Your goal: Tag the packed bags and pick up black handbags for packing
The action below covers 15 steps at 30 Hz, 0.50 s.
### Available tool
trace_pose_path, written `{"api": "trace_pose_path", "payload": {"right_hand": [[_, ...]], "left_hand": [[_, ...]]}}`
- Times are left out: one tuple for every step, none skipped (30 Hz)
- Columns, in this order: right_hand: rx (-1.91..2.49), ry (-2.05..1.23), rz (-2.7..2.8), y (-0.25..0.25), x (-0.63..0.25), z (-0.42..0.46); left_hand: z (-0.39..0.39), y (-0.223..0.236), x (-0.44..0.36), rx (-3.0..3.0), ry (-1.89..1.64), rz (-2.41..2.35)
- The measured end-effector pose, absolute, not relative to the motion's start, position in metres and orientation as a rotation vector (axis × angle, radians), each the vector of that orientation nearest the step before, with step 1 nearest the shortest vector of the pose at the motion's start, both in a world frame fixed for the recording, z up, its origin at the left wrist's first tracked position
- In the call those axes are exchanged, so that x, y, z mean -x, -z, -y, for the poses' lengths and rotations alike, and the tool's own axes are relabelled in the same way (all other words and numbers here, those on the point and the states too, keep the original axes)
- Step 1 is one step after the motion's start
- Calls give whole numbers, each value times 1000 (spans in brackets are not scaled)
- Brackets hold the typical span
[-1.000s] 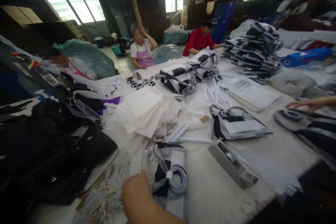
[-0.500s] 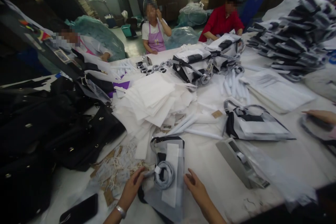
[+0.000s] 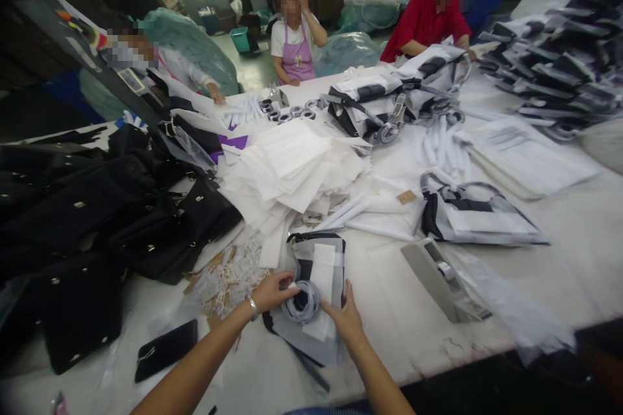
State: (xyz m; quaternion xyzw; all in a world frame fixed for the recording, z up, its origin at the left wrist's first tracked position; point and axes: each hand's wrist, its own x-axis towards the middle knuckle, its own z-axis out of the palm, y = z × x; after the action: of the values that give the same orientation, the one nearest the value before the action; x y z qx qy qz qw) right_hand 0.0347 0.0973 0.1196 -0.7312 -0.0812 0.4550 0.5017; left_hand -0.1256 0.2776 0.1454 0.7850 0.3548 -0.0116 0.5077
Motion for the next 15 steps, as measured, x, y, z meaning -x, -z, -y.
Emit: {"api": "trace_pose_path", "payload": {"right_hand": [[1734,-1116,178,-121,-34,-99],[1693,-1129,165,-123,-34,-99],[1645,-1144,158,-125,-35,-98],[1596,-1158,155,-128,-35,-96],[1553,-1171,157,-132,-36,-94],[1510,-1186,156,-135,-38,-89],[1459,-1208,147,-138,-39,-84],[1401,-1239,127,-140,-41,-78],[1334,-1275,98,-142,-43,-71],[1266,-1311,59,-144,-46,-63],[1204,-1337,12,-144,-49,-55],[1160,-1348,-38,-144,-52,-47],[1140,-1341,-86,-144,-56,-39],[1132,-1317,-132,-143,-60,-31],[1131,-1282,-176,-142,-64,-24]], "left_hand": [[-278,-148,124,-1867,38,-827],[-278,-152,123,-1840,50,-792],[-278,-156,122,-1813,61,-756],[-278,-163,121,-1793,72,-717],[-278,-170,121,-1759,80,-675],[-278,-178,120,-1697,81,-629],[-278,-188,121,-1607,78,-583],[-277,-198,121,-1499,67,-545],[-277,-209,121,-1387,53,-519],[-277,-221,121,-1285,32,-510],[-277,-233,119,-1210,11,-514],[-277,-244,117,-1173,-10,-522],[-277,-254,113,-1155,-35,-525],[-277,-263,108,-1149,-59,-519],[-277,-268,101,-1152,-84,-505]]}}
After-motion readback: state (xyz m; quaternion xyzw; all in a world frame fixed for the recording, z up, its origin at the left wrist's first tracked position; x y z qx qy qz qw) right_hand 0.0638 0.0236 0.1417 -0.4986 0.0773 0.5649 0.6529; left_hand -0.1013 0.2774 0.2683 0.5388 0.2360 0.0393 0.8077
